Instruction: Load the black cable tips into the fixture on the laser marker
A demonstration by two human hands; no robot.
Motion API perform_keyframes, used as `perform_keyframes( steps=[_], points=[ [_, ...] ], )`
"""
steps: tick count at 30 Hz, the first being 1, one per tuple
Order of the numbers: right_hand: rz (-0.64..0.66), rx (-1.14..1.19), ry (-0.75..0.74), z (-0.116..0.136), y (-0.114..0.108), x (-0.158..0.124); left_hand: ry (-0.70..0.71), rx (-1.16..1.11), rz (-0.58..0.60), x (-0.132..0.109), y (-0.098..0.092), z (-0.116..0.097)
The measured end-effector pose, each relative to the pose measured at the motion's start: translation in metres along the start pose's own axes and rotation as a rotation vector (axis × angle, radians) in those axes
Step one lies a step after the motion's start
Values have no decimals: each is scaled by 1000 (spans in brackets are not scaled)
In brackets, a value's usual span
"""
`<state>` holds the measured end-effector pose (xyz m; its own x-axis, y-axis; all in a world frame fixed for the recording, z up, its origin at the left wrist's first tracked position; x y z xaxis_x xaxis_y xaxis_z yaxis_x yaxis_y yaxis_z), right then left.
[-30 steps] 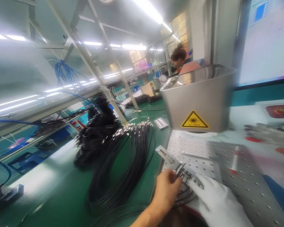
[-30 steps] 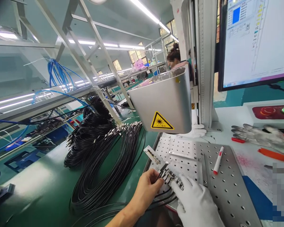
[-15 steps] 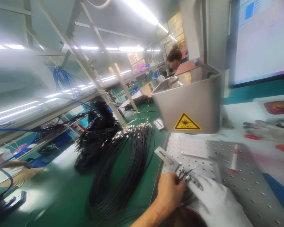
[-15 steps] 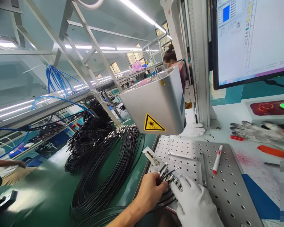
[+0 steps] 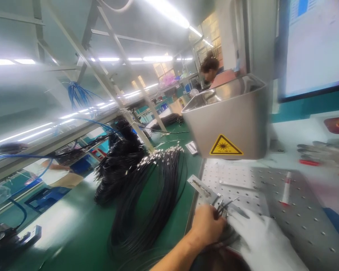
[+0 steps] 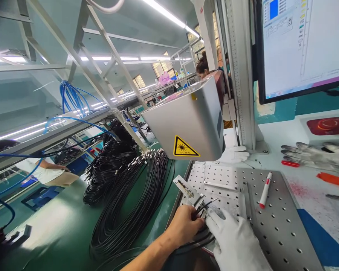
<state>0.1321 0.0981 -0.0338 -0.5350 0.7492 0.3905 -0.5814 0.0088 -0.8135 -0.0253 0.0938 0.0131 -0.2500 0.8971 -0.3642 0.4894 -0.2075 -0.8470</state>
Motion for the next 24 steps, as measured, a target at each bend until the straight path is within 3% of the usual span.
perform_keyframes(
  steps=[7, 12, 16, 20, 24],
  points=[
    [29, 75, 29, -9, 12, 1, 12, 17, -27, -10, -5, -4],
    [-10, 36, -74, -5, 11, 5, 34, -218, -171, -11, -12, 11],
    [-42, -32, -111, -4, 14, 7, -28, -418, -177, -10, -12, 19],
    [-6, 30, -78, -4, 11, 9, 16, -256, -244, -13, -13, 15],
    [1, 66, -74, 0, 3, 8, -26, -165, -198, -12, -13, 8]
  ],
)
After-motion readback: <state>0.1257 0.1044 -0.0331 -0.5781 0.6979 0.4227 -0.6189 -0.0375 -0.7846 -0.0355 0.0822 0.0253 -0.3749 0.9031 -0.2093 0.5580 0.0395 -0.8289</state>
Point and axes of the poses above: each hand's wrist, its own x-axis towards the middle knuckle, its own y-axis out of the palm, z = x × y, the point moved 2 cm from there along x, towards the middle knuckle, and after that the axes turned 15 degrees about x, right-handed, at the moved point
